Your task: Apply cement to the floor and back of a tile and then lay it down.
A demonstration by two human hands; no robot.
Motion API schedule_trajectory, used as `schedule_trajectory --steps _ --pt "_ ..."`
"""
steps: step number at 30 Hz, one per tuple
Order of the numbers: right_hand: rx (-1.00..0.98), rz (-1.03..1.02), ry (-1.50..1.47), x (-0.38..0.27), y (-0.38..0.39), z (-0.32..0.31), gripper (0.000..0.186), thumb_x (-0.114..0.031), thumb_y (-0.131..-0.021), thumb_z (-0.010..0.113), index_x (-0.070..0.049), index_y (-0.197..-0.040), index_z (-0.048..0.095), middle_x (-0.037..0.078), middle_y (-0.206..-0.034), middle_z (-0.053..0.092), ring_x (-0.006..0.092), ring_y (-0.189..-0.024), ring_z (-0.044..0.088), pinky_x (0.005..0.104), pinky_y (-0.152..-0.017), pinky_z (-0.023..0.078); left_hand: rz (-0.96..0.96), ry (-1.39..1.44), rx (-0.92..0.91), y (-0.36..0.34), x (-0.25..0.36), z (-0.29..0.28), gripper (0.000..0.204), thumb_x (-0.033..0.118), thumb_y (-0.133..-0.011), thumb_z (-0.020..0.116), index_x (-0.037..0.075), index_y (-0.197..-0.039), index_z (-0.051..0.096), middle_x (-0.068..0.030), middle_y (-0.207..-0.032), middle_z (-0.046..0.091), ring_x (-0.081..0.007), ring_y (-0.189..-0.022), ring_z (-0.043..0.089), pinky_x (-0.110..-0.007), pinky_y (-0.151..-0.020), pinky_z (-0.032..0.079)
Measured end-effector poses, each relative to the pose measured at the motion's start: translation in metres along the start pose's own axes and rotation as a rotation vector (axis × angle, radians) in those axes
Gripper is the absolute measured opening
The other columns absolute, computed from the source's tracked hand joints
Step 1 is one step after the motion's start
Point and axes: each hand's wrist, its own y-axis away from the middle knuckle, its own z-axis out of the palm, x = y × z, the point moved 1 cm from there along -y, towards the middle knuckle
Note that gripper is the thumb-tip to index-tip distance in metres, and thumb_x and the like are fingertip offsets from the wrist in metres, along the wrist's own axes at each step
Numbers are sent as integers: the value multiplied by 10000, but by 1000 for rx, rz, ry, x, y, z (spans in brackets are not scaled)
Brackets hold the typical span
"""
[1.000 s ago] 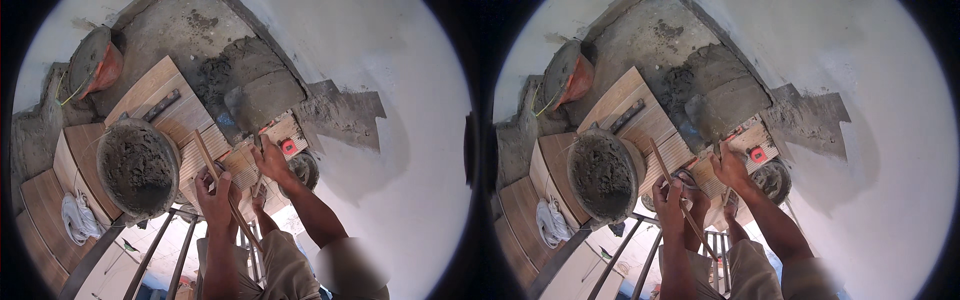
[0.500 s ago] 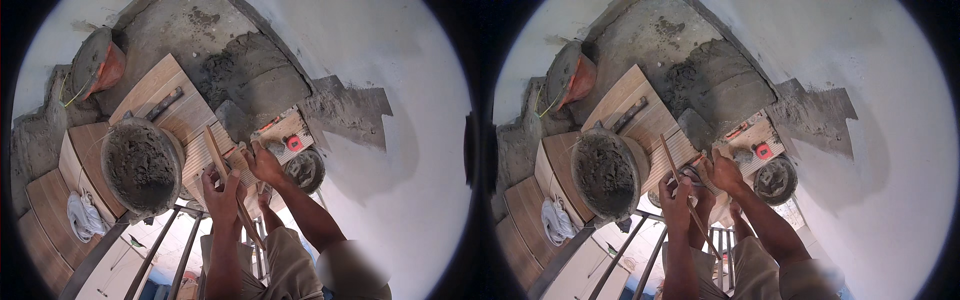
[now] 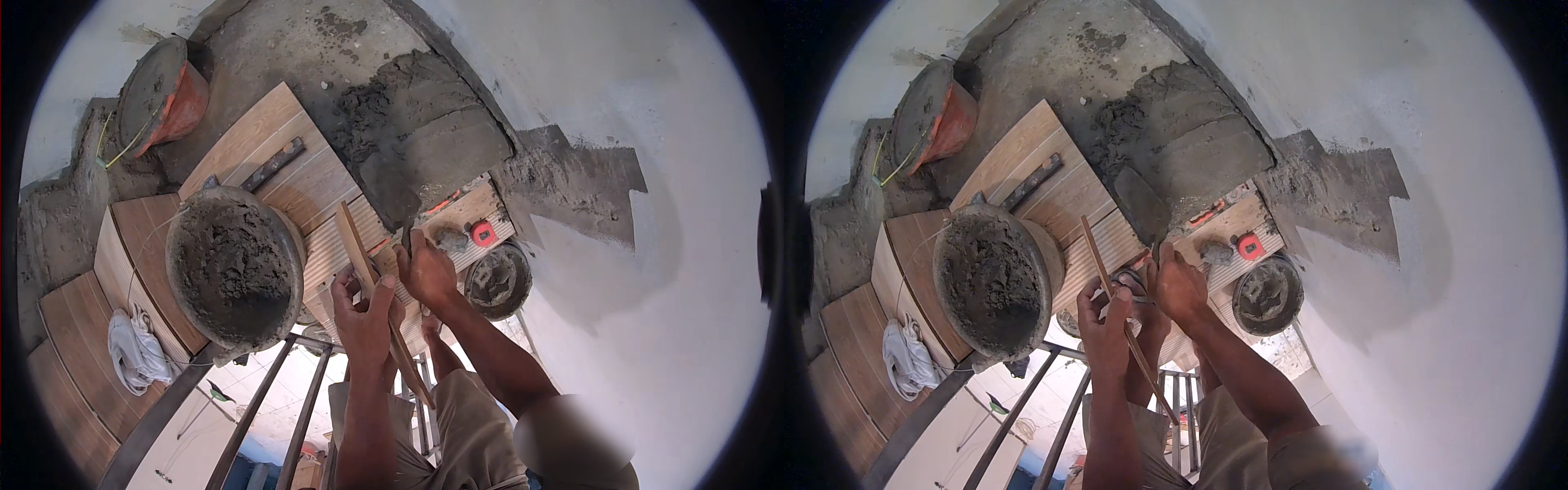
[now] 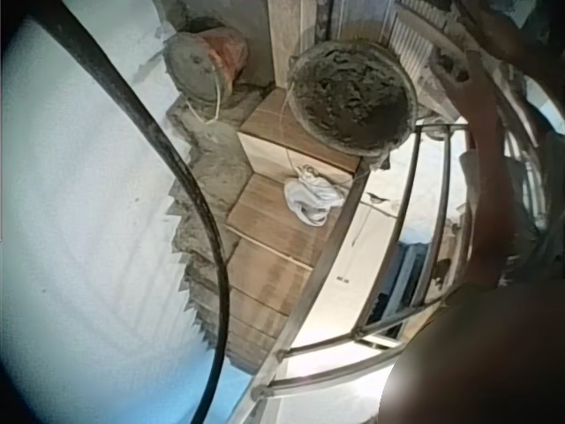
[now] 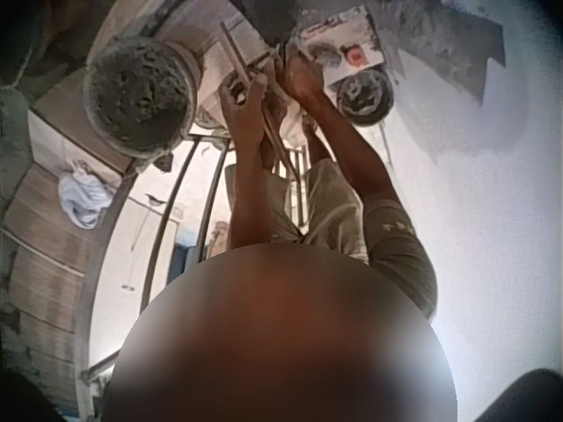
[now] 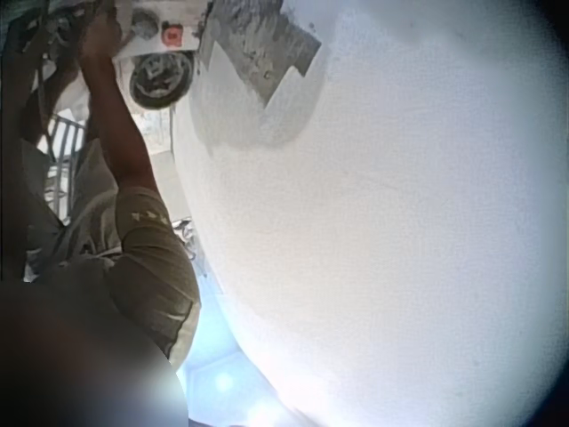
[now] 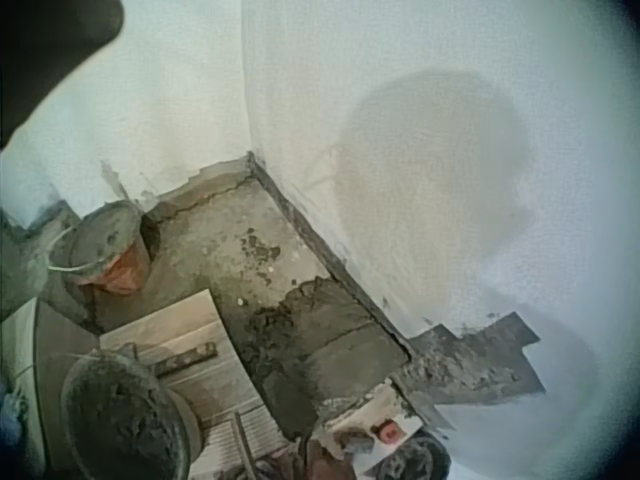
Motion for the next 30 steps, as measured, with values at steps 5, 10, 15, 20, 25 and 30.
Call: schedule_trajectory --steps 5,10,15,20,25,30 --pt "-115 61 18 -2 2 13 400 -375 -1037 501 -3 -1183 488 335 -1134 657 531 -991 669 605 -870 526 2 -15 12 -2 -4 -4 656 359 -895 794 53 -1399 505 -107 -1160 632 -151 -934 618 -299 -760 497" --pt "41 -16 10 -7 0 1 378 -351 -1021 546 -6 -1155 468 331 -998 677 535 -901 670 613 -773 517 -50 2 -21 -1 3 -5 669 340 -894 799 46 -1413 497 -134 -1216 613 -177 -988 620 -310 -801 508" --pt "-6 -12 43 -6 -1 13 379 -348 -1017 554 -5 -1150 461 327 -989 676 537 -904 665 613 -766 512 -26 5 -18 -2 4 -4 673 331 -897 800 32 -1416 493 -138 -1213 618 -187 -996 633 -313 -814 521" --pt "25 -29 -13 -6 0 24 358 -328 -1011 559 -7 -1130 456 328 -998 673 538 -911 664 614 -774 512 -23 20 -19 -2 2 -4 665 313 -901 802 25 -1415 493 -139 -1217 622 -184 -972 644 -303 -796 525" --pt "32 -9 -18 -7 -3 22 351 -328 -1009 563 -9 -1118 463 322 -999 676 533 -909 666 608 -778 515 -35 28 -10 -2 3 -4 657 310 -897 804 34 -1411 501 -140 -1218 623 -187 -975 647 -307 -800 529" --pt "8 17 14 -6 -5 26 366 -347 -1013 555 -7 -1116 465 316 -1005 677 530 -909 667 600 -776 519 -40 -13 -14 -1 5 -3 671 343 -889 809 45 -1408 507 -140 -1221 620 -191 -987 645 -313 -808 528"
